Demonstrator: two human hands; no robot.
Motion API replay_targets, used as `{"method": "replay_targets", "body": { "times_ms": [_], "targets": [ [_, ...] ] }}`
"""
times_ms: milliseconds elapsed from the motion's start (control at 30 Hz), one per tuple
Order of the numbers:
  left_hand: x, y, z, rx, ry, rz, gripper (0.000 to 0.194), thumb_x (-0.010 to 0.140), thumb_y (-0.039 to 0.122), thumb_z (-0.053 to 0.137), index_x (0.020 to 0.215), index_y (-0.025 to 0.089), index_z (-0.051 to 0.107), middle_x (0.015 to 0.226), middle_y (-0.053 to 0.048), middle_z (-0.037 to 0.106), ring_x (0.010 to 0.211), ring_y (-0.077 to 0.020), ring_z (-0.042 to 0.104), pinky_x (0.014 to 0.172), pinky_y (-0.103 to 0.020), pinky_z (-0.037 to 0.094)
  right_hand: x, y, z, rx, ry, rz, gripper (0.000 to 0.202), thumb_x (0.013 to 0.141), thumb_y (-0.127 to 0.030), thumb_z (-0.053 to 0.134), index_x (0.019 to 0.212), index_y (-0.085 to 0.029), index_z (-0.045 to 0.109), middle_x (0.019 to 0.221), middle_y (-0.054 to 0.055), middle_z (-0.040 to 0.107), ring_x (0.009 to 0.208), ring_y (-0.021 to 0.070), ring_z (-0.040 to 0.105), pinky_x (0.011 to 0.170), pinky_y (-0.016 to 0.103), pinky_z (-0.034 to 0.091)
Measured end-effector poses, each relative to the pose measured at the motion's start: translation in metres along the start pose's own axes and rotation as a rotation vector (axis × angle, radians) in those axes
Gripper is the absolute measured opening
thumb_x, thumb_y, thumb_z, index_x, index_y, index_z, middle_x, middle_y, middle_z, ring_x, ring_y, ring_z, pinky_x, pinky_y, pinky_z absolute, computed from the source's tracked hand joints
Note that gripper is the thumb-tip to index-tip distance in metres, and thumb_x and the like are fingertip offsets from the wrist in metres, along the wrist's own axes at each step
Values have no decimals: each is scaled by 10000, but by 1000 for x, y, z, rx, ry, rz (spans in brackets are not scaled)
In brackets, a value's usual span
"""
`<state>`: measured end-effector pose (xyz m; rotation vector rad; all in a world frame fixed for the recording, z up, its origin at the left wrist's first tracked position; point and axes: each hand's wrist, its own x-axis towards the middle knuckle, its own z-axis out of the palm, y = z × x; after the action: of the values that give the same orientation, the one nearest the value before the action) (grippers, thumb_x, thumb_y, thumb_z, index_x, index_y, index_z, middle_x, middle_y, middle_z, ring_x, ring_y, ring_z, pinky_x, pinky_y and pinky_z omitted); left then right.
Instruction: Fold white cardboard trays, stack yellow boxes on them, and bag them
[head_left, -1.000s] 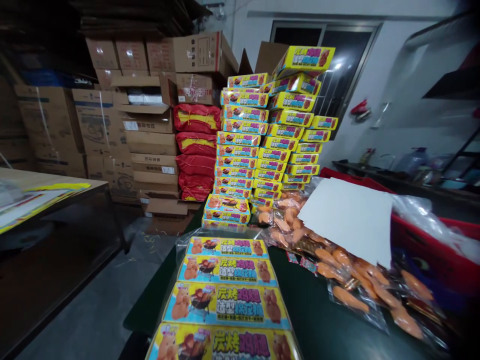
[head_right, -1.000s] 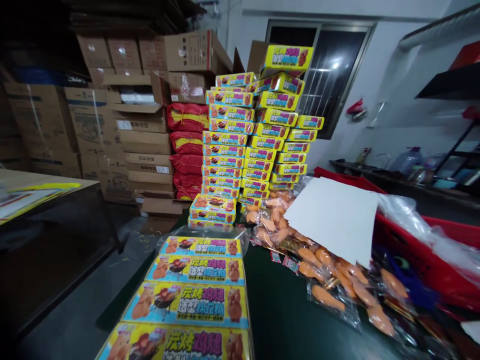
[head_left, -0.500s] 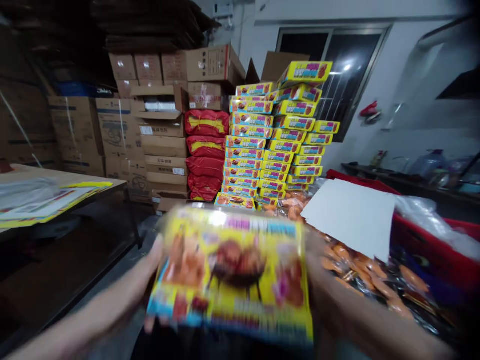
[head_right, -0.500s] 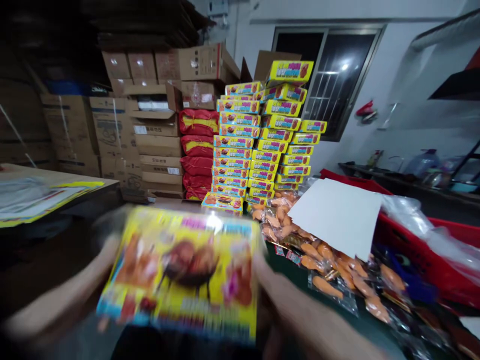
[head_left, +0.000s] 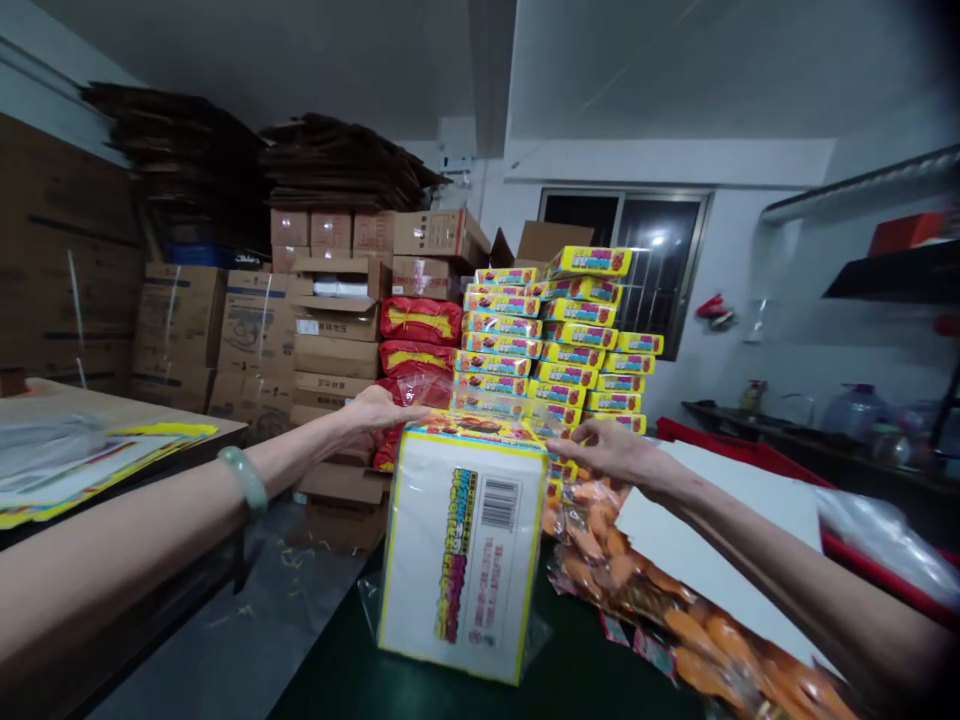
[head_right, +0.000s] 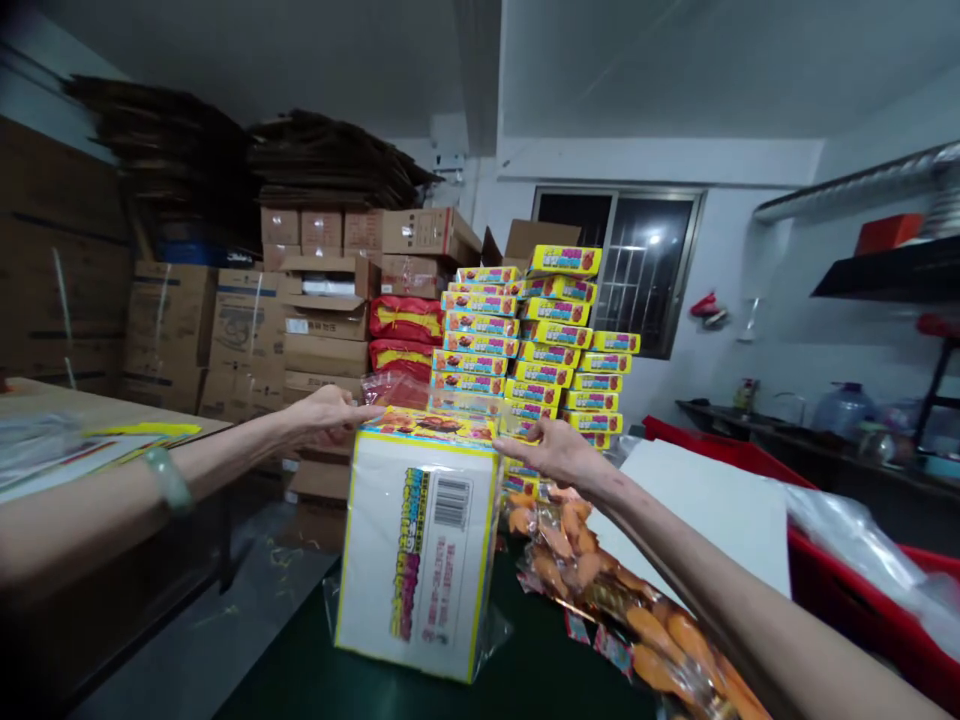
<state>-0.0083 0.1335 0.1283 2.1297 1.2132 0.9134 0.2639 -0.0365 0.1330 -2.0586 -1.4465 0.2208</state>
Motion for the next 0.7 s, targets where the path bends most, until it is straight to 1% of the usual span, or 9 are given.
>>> {"method": "replay_targets", "body": {
  "times_ms": [100, 167, 233, 300, 367, 467, 567, 667, 700],
  "targets": [
    [24, 0, 6, -39, 66, 68, 433, 546, 540, 720, 673, 138, 622, 467, -17, 533, 482, -162, 505, 445, -255, 339, 37, 3, 3, 107, 86, -136, 588, 618, -613, 638, 999, -169, 587, 855, 75, 659, 706, 182, 612, 549, 268, 488],
    [39, -1, 13, -41, 118, 125, 443, 526, 490, 739, 754, 126, 633, 530, -16, 575, 510, -147, 508, 455, -235, 346, 59, 4, 13, 105, 150, -193, 679, 582, -547, 697, 1119, -160, 547, 985, 92, 649, 861, 205, 612, 715, 298, 500],
    [52, -2, 17, -17, 146, 164, 339, 551, 407, 719, 699, 113, 638, 505, -13, 564, 480, -131, 486, 445, -226, 339, 77, 4, 23, 27, 225, -162, 594, 579, -513, 703, 1020, -129, 600, 876, 95, 659, 805, 214, 615, 690, 312, 494],
    [63, -1, 13, 1, 167, 217, 206, 596, 318, 659, 582, 116, 622, 458, -3, 531, 456, -114, 459, 444, -217, 330, 89, -1, 23, -35, 245, -136, 392, 636, -503, 654, 754, -129, 637, 630, 56, 612, 614, 185, 583, 562, 292, 463],
    [72, 4, -1, -3, 208, 279, 169, 621, 274, 610, 548, 121, 614, 463, 8, 525, 471, -98, 444, 457, -204, 320, 99, -11, 10, -42, 260, -157, 366, 683, -499, 608, 581, -149, 586, 485, 8, 510, 491, 136, 500, 485, 259, 404],
    [85, 17, -30, -9, 325, 386, 180, 639, 292, 590, 594, 122, 623, 476, 26, 510, 476, -80, 408, 458, -196, 294, 111, -32, -29, -15, 364, -286, 332, 692, -475, 604, 605, -155, 592, 492, -28, 469, 478, 94, 429, 480, 231, 353],
    [97, 30, -54, 14, 401, 452, 180, 637, 274, 581, 561, 114, 608, 431, 28, 473, 448, -79, 394, 453, -206, 289, 123, -52, -64, -81, 441, -417, 251, 678, -378, 626, 592, -144, 599, 499, -33, 457, 484, 84, 411, 484, 227, 330],
    [102, 42, -68, 89, 407, 456, 143, 630, 219, 578, 556, 104, 620, 422, 23, 462, 463, -92, 419, 477, -218, 308, 129, -67, -82, -229, 455, -407, 185, 671, -291, 630, 567, -142, 594, 481, -25, 458, 493, 97, 440, 487, 232, 333],
    [99, 45, -70, 113, 442, 466, 131, 633, 203, 576, 577, 99, 632, 439, 19, 473, 484, -98, 434, 496, -222, 321, 128, -70, -84, -274, 455, -403, 170, 673, -274, 627, 568, -144, 597, 477, -21, 461, 502, 106, 455, 490, 235, 337]
  ]
}}
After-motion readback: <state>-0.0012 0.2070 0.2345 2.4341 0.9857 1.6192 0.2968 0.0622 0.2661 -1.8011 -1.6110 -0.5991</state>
